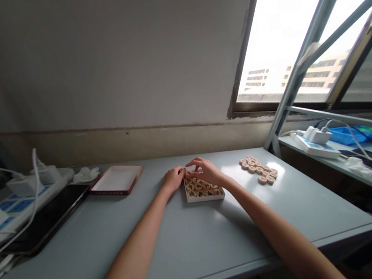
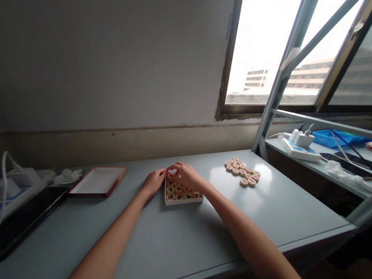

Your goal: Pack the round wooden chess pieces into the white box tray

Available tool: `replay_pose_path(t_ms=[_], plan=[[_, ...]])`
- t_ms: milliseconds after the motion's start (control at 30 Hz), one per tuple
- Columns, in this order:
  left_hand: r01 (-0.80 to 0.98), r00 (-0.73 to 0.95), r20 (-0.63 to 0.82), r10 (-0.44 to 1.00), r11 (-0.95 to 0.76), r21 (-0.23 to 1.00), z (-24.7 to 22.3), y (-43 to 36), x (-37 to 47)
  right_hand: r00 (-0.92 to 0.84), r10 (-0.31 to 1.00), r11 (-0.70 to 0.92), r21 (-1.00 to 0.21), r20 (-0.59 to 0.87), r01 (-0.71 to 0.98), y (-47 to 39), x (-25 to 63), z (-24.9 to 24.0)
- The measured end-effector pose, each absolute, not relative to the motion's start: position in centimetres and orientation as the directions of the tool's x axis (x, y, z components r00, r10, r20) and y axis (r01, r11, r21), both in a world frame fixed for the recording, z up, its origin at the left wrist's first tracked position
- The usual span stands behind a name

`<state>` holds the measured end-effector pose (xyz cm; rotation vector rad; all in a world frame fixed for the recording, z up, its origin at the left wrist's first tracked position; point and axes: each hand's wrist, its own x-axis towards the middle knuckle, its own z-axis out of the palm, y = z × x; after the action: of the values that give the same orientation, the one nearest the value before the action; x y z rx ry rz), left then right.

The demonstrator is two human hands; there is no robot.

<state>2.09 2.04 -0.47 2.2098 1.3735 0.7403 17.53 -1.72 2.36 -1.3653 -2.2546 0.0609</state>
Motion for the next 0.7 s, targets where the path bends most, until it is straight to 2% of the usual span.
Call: replay_pose_path(t_ms=[67, 167, 267, 333, 500, 700], plan=[[0.684, 0.362, 0.201, 0.91, -0.406, 0.607, -0.4, 2.0, 2.1, -0.3, 0.867, 0.407, -0.219, 0.399, 0.887, -1.9, 18.5, 2.8], [0.697, 0.36, 0.19, 0.914, -0.398, 0.596, -0.3, 1.8, 2.2, -0.055, 0.894, 0.08, -0.038, 0.445, 0.996, -2.1, 21.5, 3.3], [0.694, 0.356, 0.205, 0.912, -0.405, 0.595, -0.3, 1.7, 2.2, 0.253, 0.9, -0.306, 0.104, 0.354, 0.946, -2.4, 25.3, 2.8], [0.691, 0.356, 0.208, 0.911, -0.407, 0.598, -0.2, 1.6, 2.2, 0.366, 0.887, -0.41, 0.117, 0.281, 0.904, -2.5, 27.2, 2.2], [0.691, 0.359, 0.186, 0.915, -0.395, 0.606, -0.1, 1.6, 2.2, 0.373, 0.908, -0.396, 0.096, 0.192, 0.913, -2.5, 28.0, 1.8], [0.684, 0.362, 0.192, 0.912, -0.4, 0.61, -0.1, 1.5, 2.2, 0.31, 0.928, -0.324, 0.034, 0.205, 0.946, -2.4, 26.2, 2.2]])
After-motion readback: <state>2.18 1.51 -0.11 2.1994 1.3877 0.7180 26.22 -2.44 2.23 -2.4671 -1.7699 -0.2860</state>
